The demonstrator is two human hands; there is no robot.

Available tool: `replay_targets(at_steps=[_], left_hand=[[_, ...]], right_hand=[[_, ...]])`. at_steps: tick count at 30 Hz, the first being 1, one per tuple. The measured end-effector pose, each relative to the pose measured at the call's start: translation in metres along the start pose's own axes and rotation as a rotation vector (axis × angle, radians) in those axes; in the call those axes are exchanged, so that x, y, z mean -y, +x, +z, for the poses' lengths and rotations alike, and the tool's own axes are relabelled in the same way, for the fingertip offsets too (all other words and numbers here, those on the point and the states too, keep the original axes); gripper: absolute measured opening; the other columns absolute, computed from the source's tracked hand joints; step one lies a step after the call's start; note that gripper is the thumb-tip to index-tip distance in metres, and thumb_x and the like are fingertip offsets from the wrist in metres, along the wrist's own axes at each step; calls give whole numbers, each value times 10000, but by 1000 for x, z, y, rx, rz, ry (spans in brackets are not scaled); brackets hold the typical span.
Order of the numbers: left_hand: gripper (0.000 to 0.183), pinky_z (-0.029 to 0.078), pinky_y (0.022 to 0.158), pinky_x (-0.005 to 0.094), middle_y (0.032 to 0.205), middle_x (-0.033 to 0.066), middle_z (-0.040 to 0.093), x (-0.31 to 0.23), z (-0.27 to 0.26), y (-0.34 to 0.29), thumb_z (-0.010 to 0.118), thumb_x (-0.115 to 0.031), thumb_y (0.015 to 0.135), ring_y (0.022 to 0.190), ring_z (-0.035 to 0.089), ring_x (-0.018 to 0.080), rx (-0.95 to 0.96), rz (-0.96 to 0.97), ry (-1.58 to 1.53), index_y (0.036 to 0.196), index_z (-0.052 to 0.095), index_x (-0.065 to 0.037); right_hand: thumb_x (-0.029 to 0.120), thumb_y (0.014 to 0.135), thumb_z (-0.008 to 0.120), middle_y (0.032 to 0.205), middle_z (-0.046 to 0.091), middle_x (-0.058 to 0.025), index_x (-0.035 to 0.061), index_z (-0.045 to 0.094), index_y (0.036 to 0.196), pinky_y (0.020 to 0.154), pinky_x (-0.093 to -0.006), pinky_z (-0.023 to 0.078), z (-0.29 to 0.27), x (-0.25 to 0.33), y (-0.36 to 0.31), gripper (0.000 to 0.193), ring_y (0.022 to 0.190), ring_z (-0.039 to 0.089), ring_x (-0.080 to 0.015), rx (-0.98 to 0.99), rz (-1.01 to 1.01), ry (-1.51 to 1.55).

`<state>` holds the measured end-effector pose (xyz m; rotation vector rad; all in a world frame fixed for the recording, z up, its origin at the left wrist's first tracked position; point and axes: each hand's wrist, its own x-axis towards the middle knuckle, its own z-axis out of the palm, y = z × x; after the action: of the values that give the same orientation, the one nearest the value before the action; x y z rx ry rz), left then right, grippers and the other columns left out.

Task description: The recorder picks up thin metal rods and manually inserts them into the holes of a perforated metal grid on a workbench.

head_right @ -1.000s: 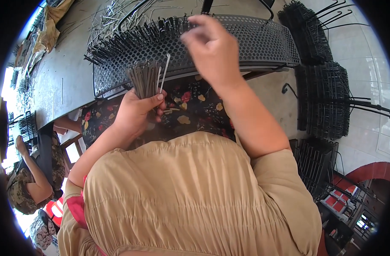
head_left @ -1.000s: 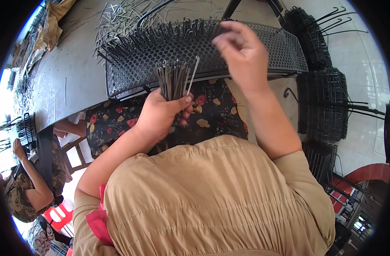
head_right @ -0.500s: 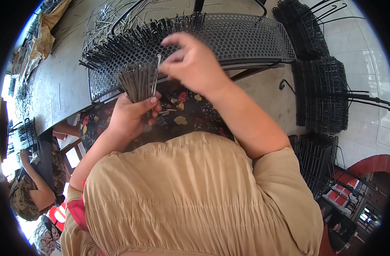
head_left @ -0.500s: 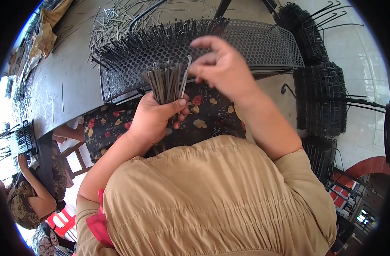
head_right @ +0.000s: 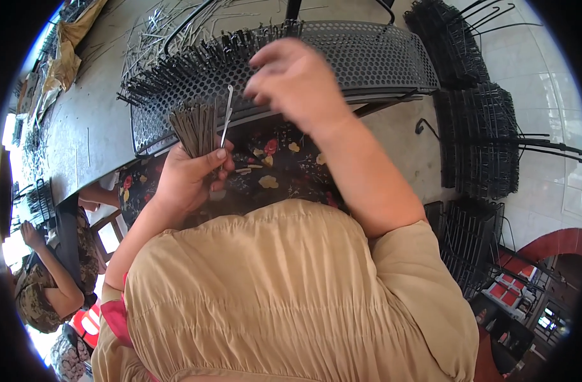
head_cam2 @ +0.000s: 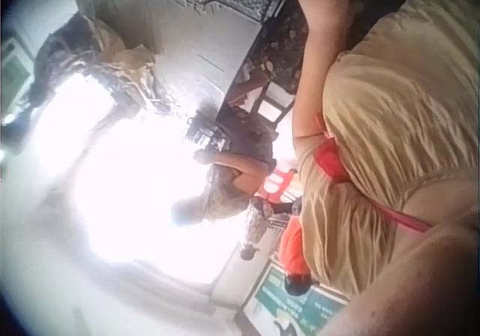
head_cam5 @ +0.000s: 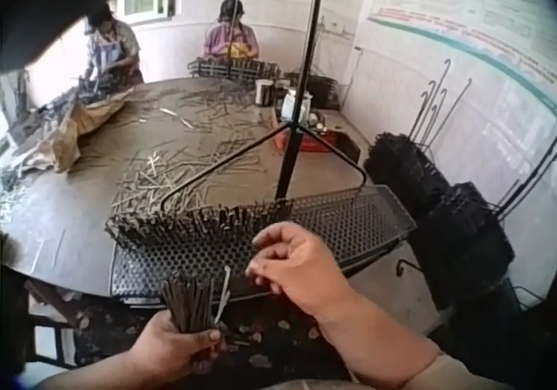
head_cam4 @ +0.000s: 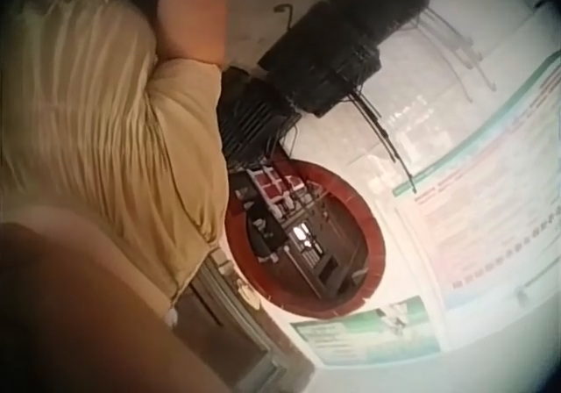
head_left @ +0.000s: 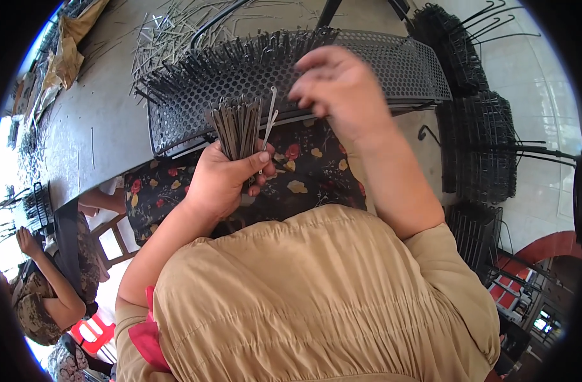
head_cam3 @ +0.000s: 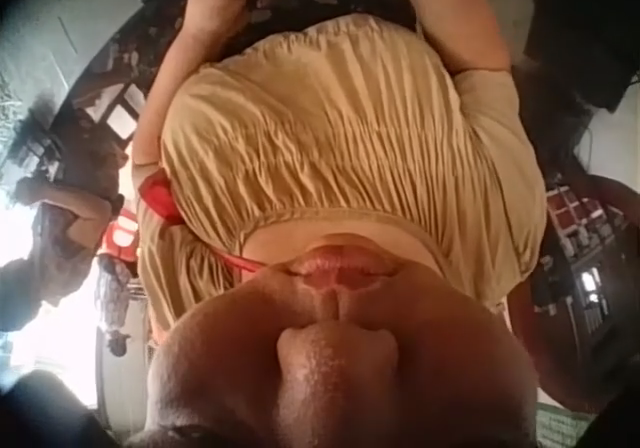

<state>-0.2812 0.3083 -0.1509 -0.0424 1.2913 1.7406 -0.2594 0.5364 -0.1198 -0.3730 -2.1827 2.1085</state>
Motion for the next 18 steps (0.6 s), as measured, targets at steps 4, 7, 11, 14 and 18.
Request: replay_targets(at_steps=[4, 7, 11, 14, 18], left_hand=[[120, 439, 492, 248, 767, 65, 649, 2, -5, -1, 669, -63, 898, 622, 574, 119, -36, -13, -12, 999, 616, -26], [121, 439, 491, 246, 774, 68, 650, 2, -3, -1, 666, -65, 899, 628, 573, 119, -15, 6, -22, 1002, 617, -24], [111, 438, 497, 248, 774, 64, 645, 0, -3, -3, 658, -70, 904, 636, 570, 120, 2, 13, 53, 994, 613, -25], [116, 425, 508, 255, 781, 64, 636, -2, -12, -2, 659, -80, 902, 654, 560, 124, -57, -41, -2, 995, 612, -27], [126, 406, 529, 274, 797, 68, 625, -2, -11, 1, 661, -89, 900, 674, 545, 135, -109, -93, -92, 998, 615, -26]], right_hand=[[54, 819, 694, 861, 705, -119, -23, 537, 1192, 497, -189, 453, -9, 13, 7, 412, 698, 657, -118, -74, -79, -40], [50, 840, 679, 875, 710, -108, -7, 546, 1187, 503, -205, 463, 20, 4, -6, 376, 693, 655, -122, 223, 87, -21], [17, 841, 662, 855, 705, -121, -8, 559, 1147, 507, -190, 452, 1, 1, 0, 324, 641, 623, -112, -11, -45, 75], [14, 857, 663, 836, 707, -94, 21, 580, 1118, 572, -184, 469, -34, 4, 18, 275, 691, 636, -101, -344, -415, -218], [45, 853, 699, 837, 722, -42, 43, 590, 1098, 672, -200, 504, -42, 7, 28, 269, 737, 661, -76, -633, -779, -739]])
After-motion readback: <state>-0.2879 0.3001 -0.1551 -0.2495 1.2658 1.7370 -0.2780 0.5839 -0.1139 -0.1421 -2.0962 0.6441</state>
